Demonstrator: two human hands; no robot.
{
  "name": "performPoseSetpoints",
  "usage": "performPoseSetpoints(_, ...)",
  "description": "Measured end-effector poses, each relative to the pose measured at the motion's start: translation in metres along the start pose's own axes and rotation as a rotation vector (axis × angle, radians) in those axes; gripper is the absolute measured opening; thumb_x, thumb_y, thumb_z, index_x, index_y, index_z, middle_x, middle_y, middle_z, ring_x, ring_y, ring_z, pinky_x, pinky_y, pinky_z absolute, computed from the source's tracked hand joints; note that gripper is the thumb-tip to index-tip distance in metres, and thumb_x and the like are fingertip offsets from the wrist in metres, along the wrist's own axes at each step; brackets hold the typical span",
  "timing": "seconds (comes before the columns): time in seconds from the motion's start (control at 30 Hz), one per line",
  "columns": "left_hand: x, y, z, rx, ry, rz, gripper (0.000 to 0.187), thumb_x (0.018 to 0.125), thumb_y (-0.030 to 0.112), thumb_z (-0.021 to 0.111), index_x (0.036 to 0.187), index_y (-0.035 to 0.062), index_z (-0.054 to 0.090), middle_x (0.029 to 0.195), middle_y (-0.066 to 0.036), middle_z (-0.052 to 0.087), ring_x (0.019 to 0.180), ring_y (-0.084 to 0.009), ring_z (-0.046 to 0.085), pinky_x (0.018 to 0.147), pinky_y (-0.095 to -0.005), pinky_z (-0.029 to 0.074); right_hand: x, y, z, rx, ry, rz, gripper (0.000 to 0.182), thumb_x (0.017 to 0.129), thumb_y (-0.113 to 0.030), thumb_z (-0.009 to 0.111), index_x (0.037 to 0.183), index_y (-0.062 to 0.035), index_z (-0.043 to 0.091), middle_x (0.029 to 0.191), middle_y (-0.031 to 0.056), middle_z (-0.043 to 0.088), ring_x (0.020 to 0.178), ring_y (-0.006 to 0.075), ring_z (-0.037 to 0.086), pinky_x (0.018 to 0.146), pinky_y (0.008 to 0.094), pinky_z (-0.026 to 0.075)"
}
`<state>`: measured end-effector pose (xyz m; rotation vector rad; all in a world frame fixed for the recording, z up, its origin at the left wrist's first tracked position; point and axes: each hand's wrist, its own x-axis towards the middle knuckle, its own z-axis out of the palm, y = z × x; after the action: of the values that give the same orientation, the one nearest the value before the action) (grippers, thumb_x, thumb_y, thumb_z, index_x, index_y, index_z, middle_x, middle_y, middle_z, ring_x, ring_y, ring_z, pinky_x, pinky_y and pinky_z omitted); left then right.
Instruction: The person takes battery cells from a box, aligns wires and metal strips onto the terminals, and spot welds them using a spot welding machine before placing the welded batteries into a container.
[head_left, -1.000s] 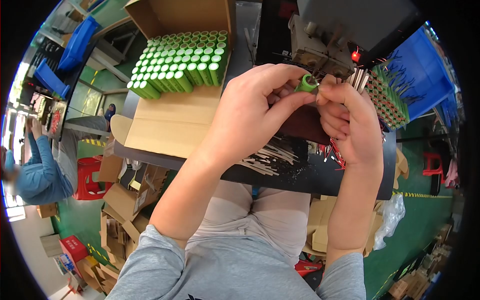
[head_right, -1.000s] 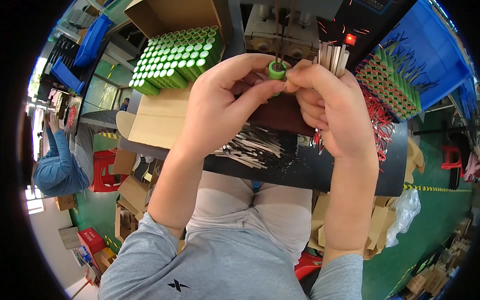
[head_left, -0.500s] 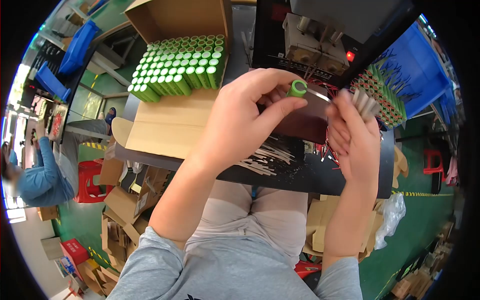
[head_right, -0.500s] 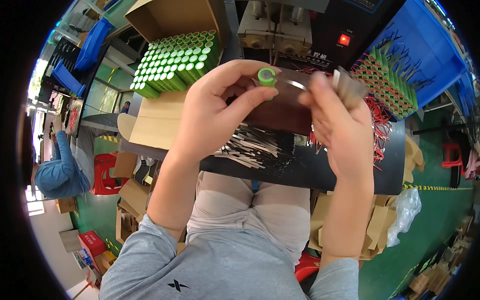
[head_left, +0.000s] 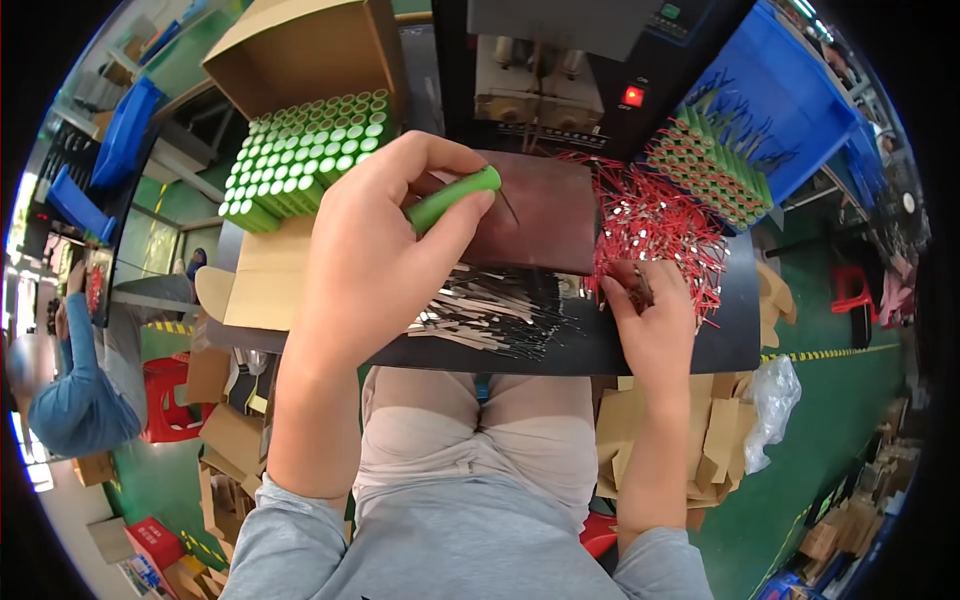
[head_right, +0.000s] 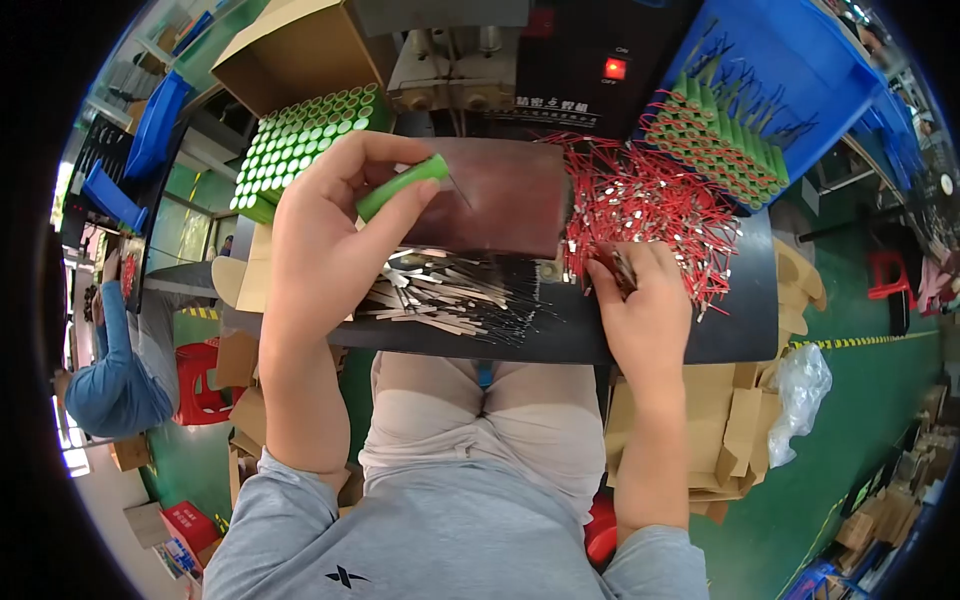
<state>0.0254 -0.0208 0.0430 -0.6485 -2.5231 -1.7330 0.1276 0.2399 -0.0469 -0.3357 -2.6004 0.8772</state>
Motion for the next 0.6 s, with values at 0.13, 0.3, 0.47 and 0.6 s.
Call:
performPoseSetpoints(0.13,0.014,-0.003,0.008,0.028,-0.015,0.017,0.021,0.094,0.0,0.078,0.114,-0.0023,0.072,0.101,-0.003,0.074,0.089,-0.0065,0.069,0.079,-0.0214,0.055,-0.002,-0.001,0.001,-0.062,0.023,0.039,0.017,0.094,-0.017,0.084,0.105,-0.0046,0.078,0.098,0.012,0.069,0.083,0.0326,0.069,0.076,0.0425,0.055)
performPoseSetpoints(0.3,0.018,-0.02,0.024,-0.058,-0.056,0.003,0.02,0.097,0.001,0.08,0.115,-0.0015,0.072,0.104,-0.002,0.075,0.093,-0.0051,0.068,0.079,-0.0213,0.055,-0.001,0.001,0.002,0.084,0.123,-0.034,0.014,0.095,-0.009,0.082,0.106,-0.0018,0.078,0.097,0.0109,0.07,0.083,0.0281,0.069,0.077,0.0379,0.055)
performPoseSetpoints(0.47,0.016,-0.033,0.025,-0.16,-0.057,0.034,0.022,0.1,0.004,0.079,0.12,-0.0022,0.073,0.108,-0.003,0.076,0.095,-0.0059,0.069,0.084,-0.0228,0.057,-0.004,0.015,0.006,0.354,0.144,0.084,0.012,0.099,-0.005,0.079,0.11,0.0003,0.077,0.099,0.0069,0.071,0.086,0.0152,0.067,0.078,0.0303,0.053)
performPoseSetpoints(0.6,0.016,-0.032,0.024,-0.166,-0.063,0.055,0.025,0.1,0.007,0.08,0.123,-0.0014,0.074,0.108,-0.002,0.076,0.094,-0.0058,0.069,0.084,-0.0229,0.057,-0.001,0.006,0.003,0.526,0.175,0.131,0.013,0.104,-0.005,0.074,0.116,0.0012,0.075,0.1,0.0025,0.071,0.087,0.0064,0.062,0.077,0.0248,0.05)
